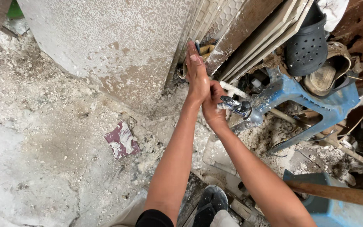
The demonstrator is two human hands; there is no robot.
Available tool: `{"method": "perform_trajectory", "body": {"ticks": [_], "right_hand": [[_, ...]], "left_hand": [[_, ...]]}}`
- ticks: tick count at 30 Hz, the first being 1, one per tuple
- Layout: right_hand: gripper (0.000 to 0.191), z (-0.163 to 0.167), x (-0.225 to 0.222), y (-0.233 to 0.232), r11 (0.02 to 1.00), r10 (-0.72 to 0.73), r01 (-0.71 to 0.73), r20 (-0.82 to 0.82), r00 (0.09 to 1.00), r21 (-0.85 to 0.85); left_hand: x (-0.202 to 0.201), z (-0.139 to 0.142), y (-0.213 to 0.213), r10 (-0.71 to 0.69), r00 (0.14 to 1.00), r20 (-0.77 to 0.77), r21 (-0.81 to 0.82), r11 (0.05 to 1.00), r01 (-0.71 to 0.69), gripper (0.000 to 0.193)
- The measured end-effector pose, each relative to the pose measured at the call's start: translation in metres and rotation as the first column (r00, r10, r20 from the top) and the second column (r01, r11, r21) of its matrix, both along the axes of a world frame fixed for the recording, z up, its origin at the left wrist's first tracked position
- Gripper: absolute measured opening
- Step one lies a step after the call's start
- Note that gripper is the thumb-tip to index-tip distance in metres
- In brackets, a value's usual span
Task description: The person scoops white plaster and presses it by hand onto decorative molding strips laid on the floor, working it along the profiles. They then wash their hands and a sponge at a tap, wring out a cloth, and dip a block into a bowl of plaster.
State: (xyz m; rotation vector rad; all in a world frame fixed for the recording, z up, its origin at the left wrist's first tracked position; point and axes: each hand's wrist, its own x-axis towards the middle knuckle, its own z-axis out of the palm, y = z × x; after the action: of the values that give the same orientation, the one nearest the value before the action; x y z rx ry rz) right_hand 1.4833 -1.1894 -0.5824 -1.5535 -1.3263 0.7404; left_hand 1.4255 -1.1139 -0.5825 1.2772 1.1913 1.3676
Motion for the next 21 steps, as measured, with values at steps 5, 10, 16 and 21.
{"method": "perform_trajectory", "body": {"ticks": [5, 10, 16, 21], "right_hand": [[0.027, -0.011, 0.004, -0.024, 0.984, 0.035, -0.091, 0.339, 0.940, 0.151], [0.012, -0.035, 0.010, -0.053, 0.996, -0.008, 0.028, 0.230, 0.973, -0.085], [0.021, -0.053, 0.014, -0.077, 0.987, -0.039, 0.032, 0.039, 0.998, 0.160], [0.031, -0.037, 0.011, -0.066, 0.981, -0.017, -0.107, -0.620, 0.784, -0.162]], "left_hand": [[-0.008, -0.003, -0.018, -0.144, 0.988, -0.047, -0.101, 0.985, 0.139, 0.089], [-0.001, -0.020, -0.056, -0.193, 0.976, -0.102, -0.083, 0.979, 0.185, 0.089], [-0.006, -0.035, -0.090, -0.339, 0.931, -0.136, -0.227, 0.925, 0.304, 0.087], [-0.029, -0.042, -0.098, -0.155, 0.938, 0.309, -0.278, 0.929, 0.245, 0.092]]}}
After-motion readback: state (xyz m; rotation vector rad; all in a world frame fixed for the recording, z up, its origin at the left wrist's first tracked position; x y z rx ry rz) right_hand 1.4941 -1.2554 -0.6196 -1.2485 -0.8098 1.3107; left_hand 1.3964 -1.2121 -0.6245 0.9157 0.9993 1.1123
